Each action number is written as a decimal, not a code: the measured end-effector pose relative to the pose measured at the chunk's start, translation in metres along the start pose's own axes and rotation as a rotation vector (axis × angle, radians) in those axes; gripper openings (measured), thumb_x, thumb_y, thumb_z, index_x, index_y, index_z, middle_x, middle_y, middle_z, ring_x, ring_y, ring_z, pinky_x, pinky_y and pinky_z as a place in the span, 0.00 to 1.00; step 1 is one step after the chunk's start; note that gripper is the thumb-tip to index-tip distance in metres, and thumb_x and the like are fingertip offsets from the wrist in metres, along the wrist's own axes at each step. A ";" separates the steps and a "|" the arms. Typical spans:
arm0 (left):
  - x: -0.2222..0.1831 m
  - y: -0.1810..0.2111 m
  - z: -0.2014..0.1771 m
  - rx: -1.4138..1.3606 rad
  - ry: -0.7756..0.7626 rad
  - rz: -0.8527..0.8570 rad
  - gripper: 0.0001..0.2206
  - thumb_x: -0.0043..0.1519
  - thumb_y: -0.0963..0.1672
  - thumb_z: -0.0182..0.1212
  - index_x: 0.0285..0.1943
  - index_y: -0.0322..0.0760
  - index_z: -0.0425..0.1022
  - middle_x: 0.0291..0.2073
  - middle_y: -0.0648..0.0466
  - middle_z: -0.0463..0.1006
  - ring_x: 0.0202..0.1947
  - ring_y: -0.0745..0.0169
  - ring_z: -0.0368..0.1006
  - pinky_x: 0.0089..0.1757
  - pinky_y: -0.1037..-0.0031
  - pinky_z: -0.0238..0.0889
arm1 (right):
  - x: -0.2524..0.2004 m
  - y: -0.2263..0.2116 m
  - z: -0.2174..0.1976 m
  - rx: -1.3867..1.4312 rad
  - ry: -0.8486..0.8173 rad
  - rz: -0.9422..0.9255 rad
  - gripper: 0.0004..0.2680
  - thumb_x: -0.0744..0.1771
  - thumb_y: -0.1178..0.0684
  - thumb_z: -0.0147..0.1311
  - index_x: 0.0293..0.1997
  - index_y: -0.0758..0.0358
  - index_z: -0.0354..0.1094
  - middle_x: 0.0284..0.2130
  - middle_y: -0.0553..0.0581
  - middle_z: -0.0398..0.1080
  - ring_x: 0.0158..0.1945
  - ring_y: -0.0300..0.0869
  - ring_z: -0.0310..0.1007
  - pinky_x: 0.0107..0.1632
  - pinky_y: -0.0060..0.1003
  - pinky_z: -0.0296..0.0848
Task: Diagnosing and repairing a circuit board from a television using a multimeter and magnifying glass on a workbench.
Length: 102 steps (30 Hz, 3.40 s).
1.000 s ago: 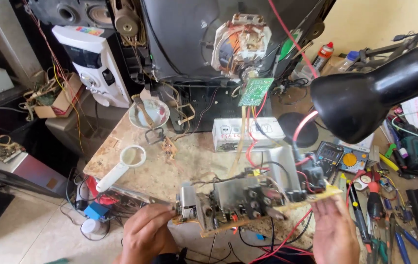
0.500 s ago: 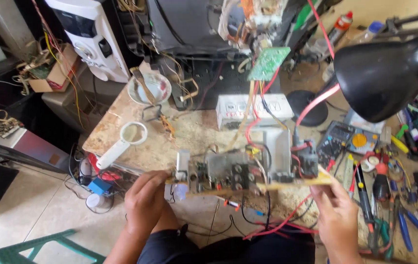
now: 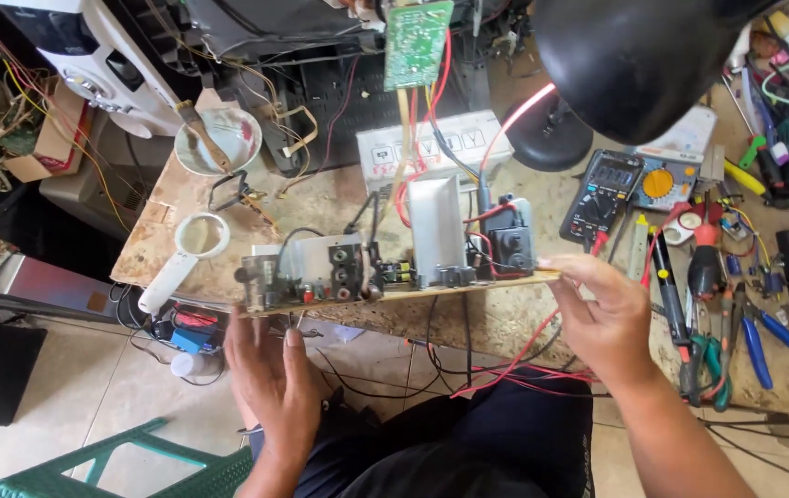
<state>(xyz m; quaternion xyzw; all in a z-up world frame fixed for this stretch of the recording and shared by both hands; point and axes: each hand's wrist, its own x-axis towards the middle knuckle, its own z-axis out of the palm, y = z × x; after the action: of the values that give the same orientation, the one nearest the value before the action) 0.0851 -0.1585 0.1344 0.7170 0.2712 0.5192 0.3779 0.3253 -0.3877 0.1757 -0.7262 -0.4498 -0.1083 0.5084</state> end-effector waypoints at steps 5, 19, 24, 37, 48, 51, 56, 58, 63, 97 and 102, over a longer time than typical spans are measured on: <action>-0.062 0.002 0.043 0.323 -0.179 0.106 0.25 0.60 0.45 0.59 0.66 0.30 0.63 0.63 0.39 0.67 0.68 0.37 0.59 0.67 0.46 0.43 | 0.025 -0.018 -0.009 -0.065 -0.107 -0.174 0.06 0.69 0.66 0.55 0.49 0.68 0.71 0.44 0.64 0.77 0.49 0.50 0.81 0.58 0.40 0.81; -0.109 0.057 0.173 0.522 -1.139 0.280 0.35 0.71 0.56 0.28 0.77 0.23 0.44 0.75 0.36 0.49 0.78 0.41 0.35 0.69 0.43 0.22 | 0.015 -0.011 -0.002 -0.029 -0.096 -0.205 0.06 0.69 0.63 0.54 0.51 0.69 0.70 0.43 0.63 0.77 0.48 0.48 0.80 0.56 0.35 0.82; -0.086 0.058 0.098 0.284 -0.796 0.413 0.27 0.67 0.52 0.51 0.70 0.32 0.61 0.65 0.43 0.66 0.69 0.41 0.55 0.65 0.42 0.36 | -0.014 0.008 -0.003 -0.132 -0.030 -0.191 0.06 0.69 0.64 0.53 0.50 0.66 0.70 0.39 0.59 0.76 0.29 0.37 0.71 0.38 0.27 0.82; 0.002 0.030 -0.017 -0.190 0.187 -0.387 0.26 0.69 0.52 0.40 0.71 0.35 0.65 0.67 0.43 0.71 0.68 0.45 0.68 0.63 0.60 0.63 | -0.009 0.000 -0.018 0.060 -0.165 -0.134 0.07 0.65 0.64 0.55 0.45 0.65 0.74 0.39 0.58 0.79 0.44 0.46 0.83 0.53 0.38 0.82; 0.023 -0.018 -0.033 -0.453 0.184 -0.476 0.04 0.63 0.41 0.61 0.44 0.37 0.77 0.44 0.49 0.79 0.57 0.52 0.77 0.62 0.61 0.67 | -0.006 0.007 -0.023 0.029 -0.215 -0.061 0.06 0.64 0.64 0.56 0.40 0.62 0.77 0.36 0.55 0.81 0.43 0.42 0.84 0.53 0.34 0.81; 0.027 -0.023 -0.036 -0.453 0.141 -0.445 0.05 0.62 0.43 0.64 0.43 0.37 0.78 0.42 0.51 0.79 0.53 0.56 0.78 0.60 0.63 0.68 | 0.024 0.017 -0.039 0.185 -0.429 -0.003 0.09 0.62 0.65 0.59 0.42 0.61 0.79 0.36 0.55 0.83 0.42 0.41 0.84 0.53 0.33 0.82; 0.025 -0.025 -0.037 -0.497 0.148 -0.427 0.05 0.61 0.43 0.65 0.42 0.37 0.78 0.41 0.51 0.79 0.52 0.57 0.77 0.59 0.66 0.68 | 0.120 0.067 -0.016 -0.137 -0.488 0.156 0.12 0.63 0.60 0.58 0.50 0.59 0.77 0.53 0.54 0.77 0.59 0.42 0.75 0.66 0.38 0.68; 0.025 -0.028 -0.037 -0.532 0.144 -0.428 0.05 0.61 0.42 0.65 0.42 0.37 0.79 0.42 0.51 0.79 0.53 0.55 0.77 0.61 0.64 0.67 | 0.159 0.104 0.014 -0.475 -0.580 0.076 0.34 0.58 0.46 0.66 0.73 0.50 0.55 0.72 0.65 0.52 0.73 0.58 0.53 0.69 0.54 0.54; 0.024 -0.029 -0.039 -0.508 0.140 -0.479 0.05 0.61 0.42 0.66 0.42 0.37 0.79 0.42 0.51 0.79 0.55 0.54 0.78 0.61 0.64 0.67 | 0.199 0.114 0.081 -0.460 -0.815 0.328 0.47 0.54 0.42 0.74 0.78 0.48 0.40 0.75 0.62 0.40 0.77 0.53 0.40 0.74 0.49 0.44; 0.030 -0.018 -0.031 -0.432 0.160 -0.520 0.04 0.68 0.44 0.62 0.43 0.42 0.73 0.38 0.58 0.77 0.44 0.69 0.73 0.53 0.77 0.67 | 0.027 0.012 0.027 -0.555 -0.657 0.698 0.17 0.63 0.48 0.57 0.58 0.46 0.67 0.41 0.62 0.79 0.47 0.59 0.79 0.41 0.51 0.74; 0.031 -0.008 -0.033 -0.354 0.158 -0.574 0.03 0.67 0.43 0.61 0.43 0.41 0.73 0.39 0.56 0.78 0.45 0.67 0.75 0.52 0.77 0.67 | 0.005 0.036 0.035 -0.578 -0.634 0.643 0.05 0.61 0.65 0.51 0.28 0.58 0.68 0.30 0.54 0.74 0.35 0.47 0.76 0.35 0.41 0.74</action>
<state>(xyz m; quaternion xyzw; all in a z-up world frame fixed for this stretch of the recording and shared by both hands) 0.0632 -0.1214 0.1501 0.4922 0.3959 0.4848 0.6050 0.3444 -0.3586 0.1395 -0.9348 -0.2880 0.1581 0.1348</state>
